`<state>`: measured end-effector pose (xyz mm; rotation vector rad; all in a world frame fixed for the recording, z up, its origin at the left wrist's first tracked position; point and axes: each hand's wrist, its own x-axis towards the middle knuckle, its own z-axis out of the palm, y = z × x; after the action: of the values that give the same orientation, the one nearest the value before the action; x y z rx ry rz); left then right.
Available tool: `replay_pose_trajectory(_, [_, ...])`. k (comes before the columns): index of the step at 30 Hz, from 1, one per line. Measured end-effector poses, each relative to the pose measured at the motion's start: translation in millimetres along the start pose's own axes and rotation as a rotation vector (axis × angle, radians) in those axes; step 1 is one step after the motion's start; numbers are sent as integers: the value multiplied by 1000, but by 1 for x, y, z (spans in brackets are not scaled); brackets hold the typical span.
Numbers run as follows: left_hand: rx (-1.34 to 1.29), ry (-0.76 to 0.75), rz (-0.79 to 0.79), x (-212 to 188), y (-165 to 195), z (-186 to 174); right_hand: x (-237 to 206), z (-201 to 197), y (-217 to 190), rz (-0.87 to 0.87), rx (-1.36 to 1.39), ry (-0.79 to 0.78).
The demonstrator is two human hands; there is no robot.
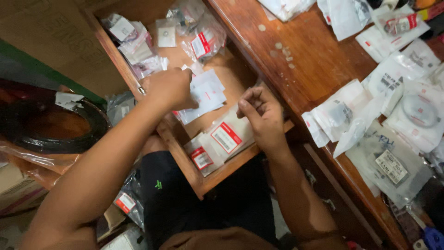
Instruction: The person sorts through small plastic bags containing mechanical parts on a wooden table and in a drawer. They pick up bags, flip them over to view labels, and place them back into the drawer or on the table.
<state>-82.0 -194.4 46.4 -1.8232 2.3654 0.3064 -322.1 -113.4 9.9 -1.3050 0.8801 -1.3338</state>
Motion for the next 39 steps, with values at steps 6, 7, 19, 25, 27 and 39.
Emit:
replay_pose_trajectory(6, [146, 166, 20, 19, 7, 40, -1, 3, -3, -2, 28, -10])
replay_pose_trajectory(7, [170, 214, 23, 22, 6, 45, -2, 3, -3, -2, 43, -2])
replay_pose_trajectory(19, [-1230, 133, 105, 14, -51, -23, -1, -1, 1, -7, 20, 21])
replay_pose_trajectory(25, [-1348, 232, 102, -37, -9, -11, 18, 12, -11, 55, -39, 35])
replay_pose_trajectory(27, [-1413, 242, 174, -49, 8, 2, 19, 20, -18, 38, -6, -4])
replay_pose_trajectory(39, [-1808, 312, 305, -55, 27, 60, 18, 20, -7, -7, -5, -3])
